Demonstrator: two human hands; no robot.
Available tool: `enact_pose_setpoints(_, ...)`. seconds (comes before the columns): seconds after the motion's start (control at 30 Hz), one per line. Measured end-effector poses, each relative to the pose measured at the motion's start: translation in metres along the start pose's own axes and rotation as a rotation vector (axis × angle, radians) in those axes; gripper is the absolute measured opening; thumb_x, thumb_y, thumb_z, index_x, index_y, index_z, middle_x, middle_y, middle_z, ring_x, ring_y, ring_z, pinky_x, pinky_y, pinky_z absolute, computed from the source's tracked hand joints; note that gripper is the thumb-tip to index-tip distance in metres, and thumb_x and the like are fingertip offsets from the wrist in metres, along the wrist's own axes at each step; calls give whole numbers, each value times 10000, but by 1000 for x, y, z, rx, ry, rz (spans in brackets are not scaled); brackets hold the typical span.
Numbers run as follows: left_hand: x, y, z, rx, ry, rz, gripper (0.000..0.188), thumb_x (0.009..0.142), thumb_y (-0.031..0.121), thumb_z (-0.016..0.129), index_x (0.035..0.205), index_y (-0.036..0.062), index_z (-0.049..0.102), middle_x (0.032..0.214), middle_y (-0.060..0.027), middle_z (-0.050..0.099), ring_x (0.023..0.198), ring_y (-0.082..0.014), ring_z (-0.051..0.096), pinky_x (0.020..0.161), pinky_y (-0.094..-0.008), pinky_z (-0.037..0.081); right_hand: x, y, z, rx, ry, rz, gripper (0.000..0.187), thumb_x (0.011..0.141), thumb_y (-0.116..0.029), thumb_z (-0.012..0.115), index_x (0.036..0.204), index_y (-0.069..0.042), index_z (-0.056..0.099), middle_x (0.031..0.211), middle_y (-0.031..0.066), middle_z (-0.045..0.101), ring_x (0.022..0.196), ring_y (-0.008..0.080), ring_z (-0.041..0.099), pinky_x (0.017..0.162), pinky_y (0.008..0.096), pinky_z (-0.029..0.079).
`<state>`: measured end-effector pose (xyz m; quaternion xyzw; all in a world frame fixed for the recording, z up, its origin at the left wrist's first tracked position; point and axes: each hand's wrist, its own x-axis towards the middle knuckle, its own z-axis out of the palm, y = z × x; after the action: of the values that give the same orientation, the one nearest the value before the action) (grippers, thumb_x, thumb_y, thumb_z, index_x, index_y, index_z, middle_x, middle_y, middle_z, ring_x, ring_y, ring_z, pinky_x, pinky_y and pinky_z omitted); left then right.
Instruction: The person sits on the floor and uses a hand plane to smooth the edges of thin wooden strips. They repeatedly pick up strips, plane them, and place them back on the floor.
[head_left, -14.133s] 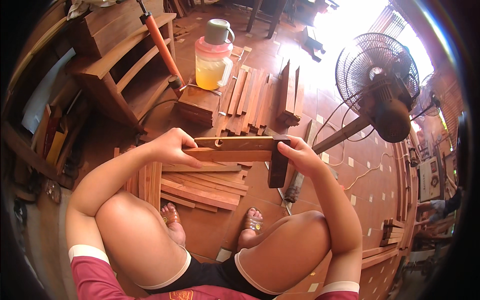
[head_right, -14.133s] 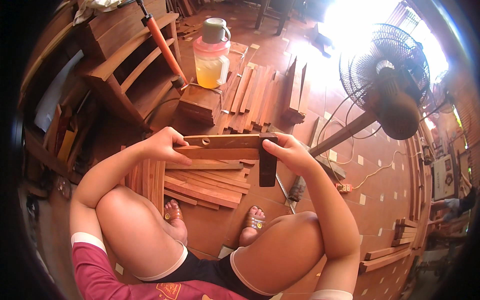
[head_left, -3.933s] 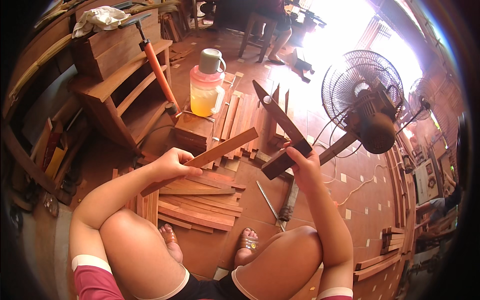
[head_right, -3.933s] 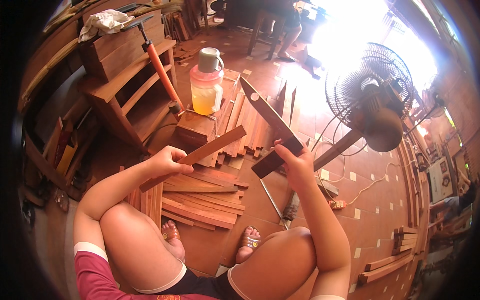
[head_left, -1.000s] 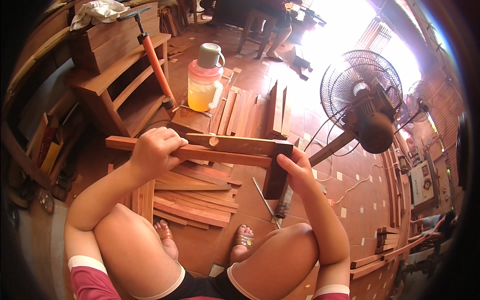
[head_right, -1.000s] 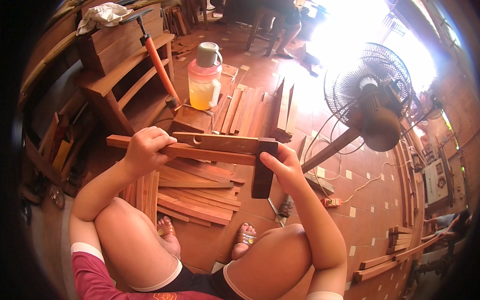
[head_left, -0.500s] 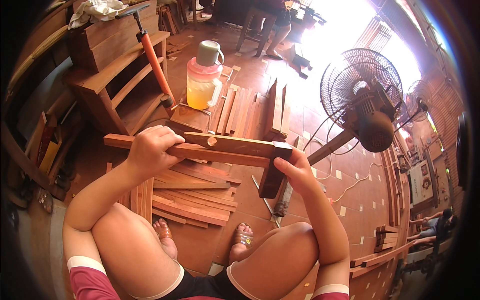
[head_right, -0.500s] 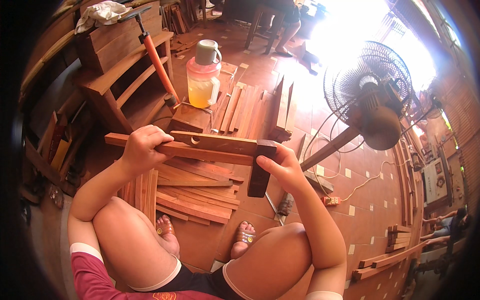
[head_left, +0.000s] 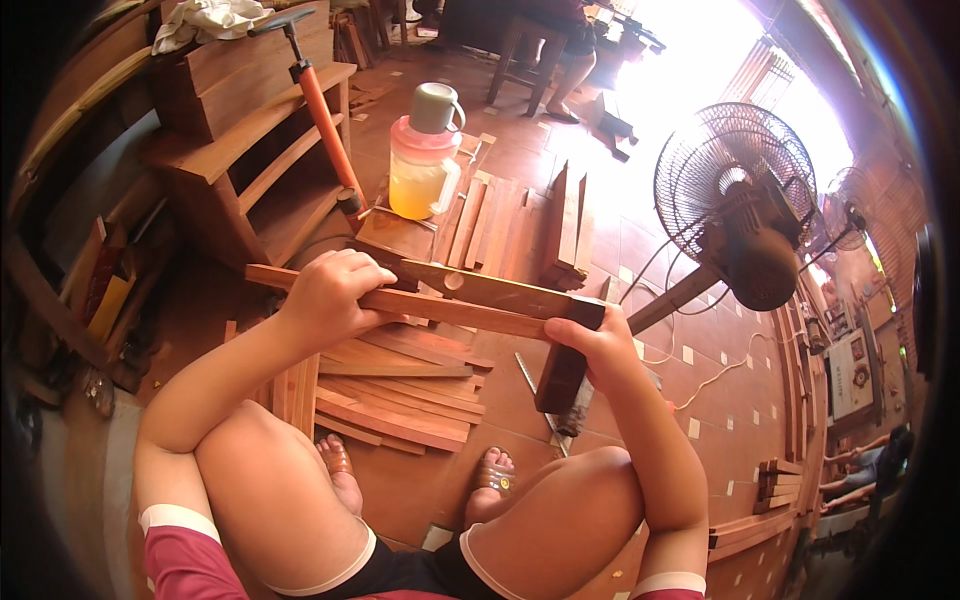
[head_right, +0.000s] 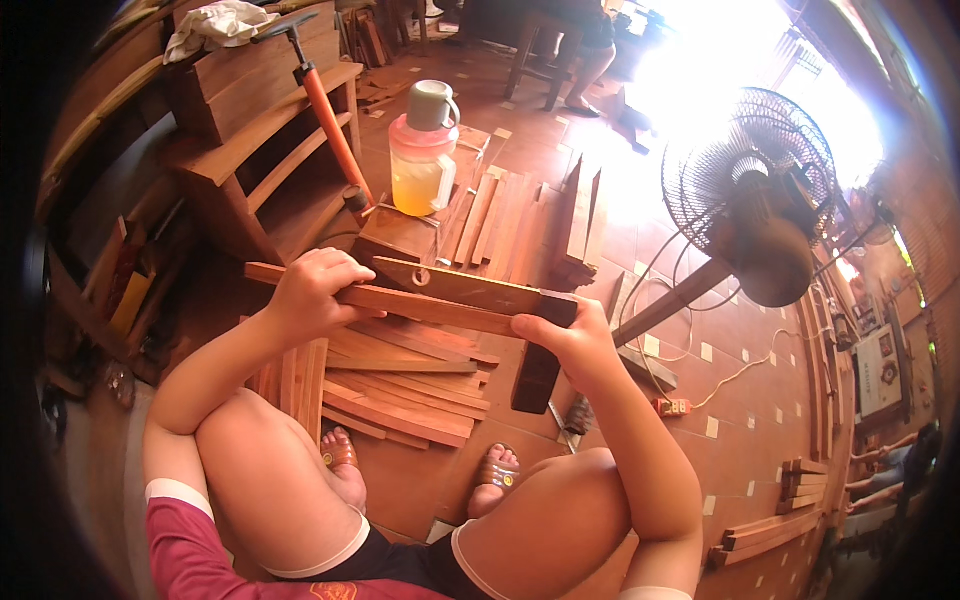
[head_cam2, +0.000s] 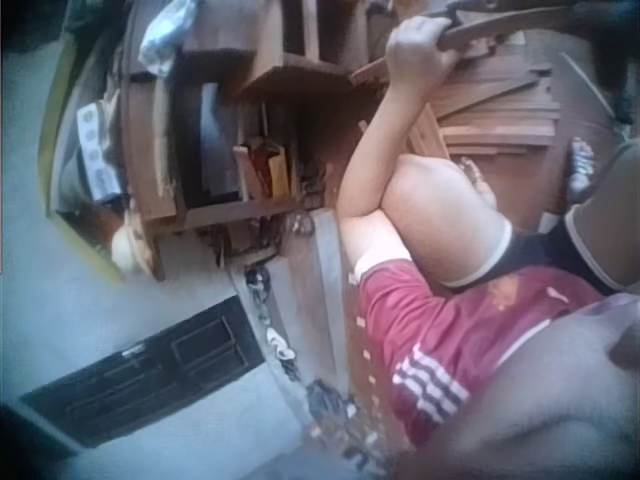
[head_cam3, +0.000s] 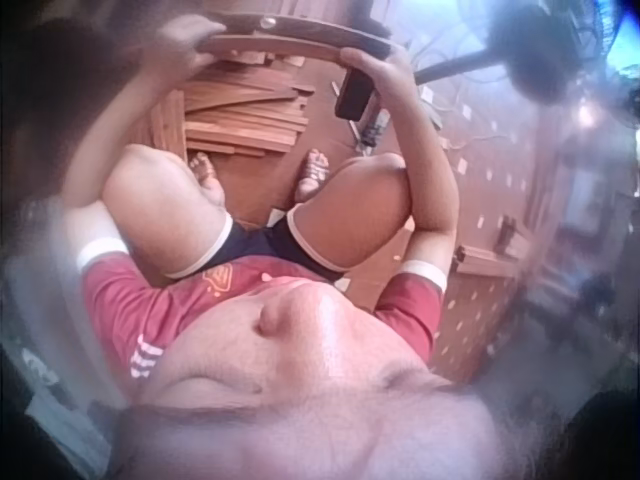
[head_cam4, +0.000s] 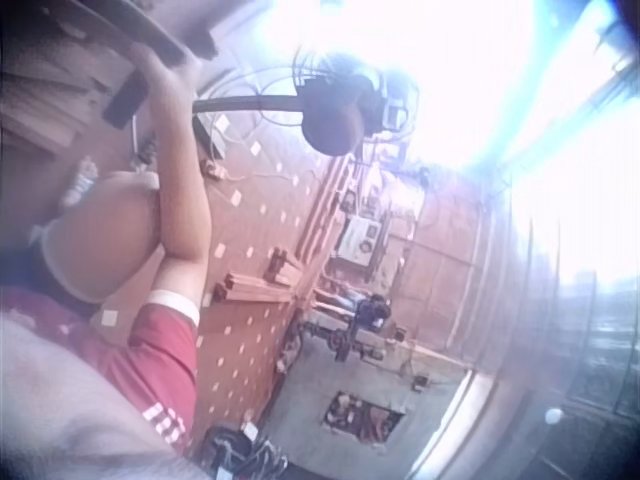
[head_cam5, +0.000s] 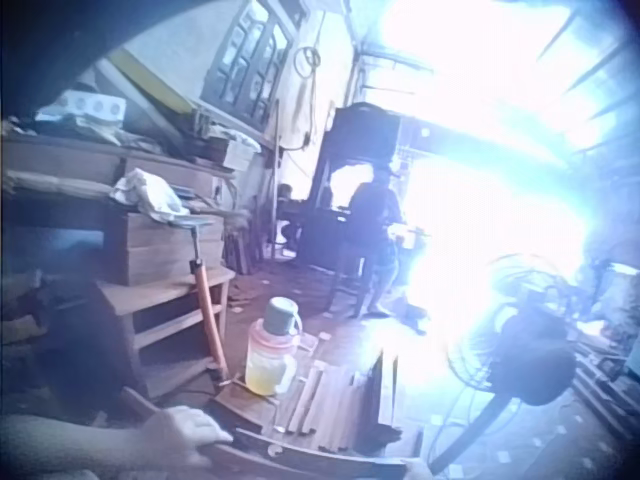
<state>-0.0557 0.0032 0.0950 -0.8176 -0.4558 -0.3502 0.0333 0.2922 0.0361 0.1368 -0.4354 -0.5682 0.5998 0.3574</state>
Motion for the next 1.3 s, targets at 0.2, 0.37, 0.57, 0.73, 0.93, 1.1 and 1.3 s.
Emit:
enact_pose_setpoints(0.2, 3, -7, -1, 6, 172, 169, 388, 692, 303, 902, 928, 56, 718, 896, -76, 688, 862, -266, 664, 786, -382, 519, -4, -2, -1, -27, 220, 75, 328, 738, -184, 844, 924, 9, 655, 794, 49, 656, 657, 136, 608, 597, 282, 493)
enact_pose_setpoints(0.37, -10, -16, -6, -440, -304, -220, 402, 852, 457, 782, 907, 62, 734, 809, -50, 673, 733, -171, 646, 679, -316, 513, -2, 9, -24, 27, 252, 42, 228, 780, -155, 808, 884, -3, 675, 768, 51, 654, 649, 135, 606, 593, 278, 484)
enact_pose_setpoints(0.57, -20, -32, 26, -1286, -371, -941, 772, 914, 694, 581, 1321, 38, 563, 1135, -80, 646, 983, -161, 613, 820, -325, 512, -7, 3, -24, 110, 224, 3, 215, 807, -182, 768, 818, -16, 631, 720, 56, 613, 624, 149, 585, 586, 290, 482)
enact_pose_setpoints(0.73, -6, -26, 15, -1574, -7, -841, 531, 995, 544, 566, 1290, 103, 541, 1202, -66, 626, 1102, -195, 605, 887, -374, 516, -3, 15, -27, 137, 136, 18, 227, 808, -180, 782, 878, -18, 638, 776, 61, 638, 678, 150, 603, 628, 300, 496)
enact_pose_setpoints(0.93, -9, -24, 20, -1552, 70, -794, 458, 1034, 451, 537, 1314, 89, 552, 1232, -78, 642, 1185, -217, 607, 954, -422, 519, 15, 36, -40, 56, 194, -15, 228, 867, -183, 770, 961, -10, 655, 859, 59, 656, 733, 150, 620, 684, 293, 504)
enact_pose_setpoints(1.1, -14, -25, 27, -1241, 37, -706, 344, 997, 372, 644, 1172, 76, 630, 1105, -45, 691, 1029, -181, 664, 871, -343, 551, 13, 31, -41, 180, 188, -23, 238, 936, -227, 717, 1017, -15, 644, 887, 49, 648, 779, 138, 625, 711, 295, 512)
enact_pose_setpoints(1.3, -8, 7, 15, -572, -169, -380, 321, 865, 330, 803, 882, 28, 699, 727, -70, 663, 658, -143, 630, 635, -314, 509, 13, 32, -26, 304, 178, -75, 309, 965, -301, 702, 1082, -21, 643, 938, 34, 648, 815, 135, 622, 732, 303, 521)
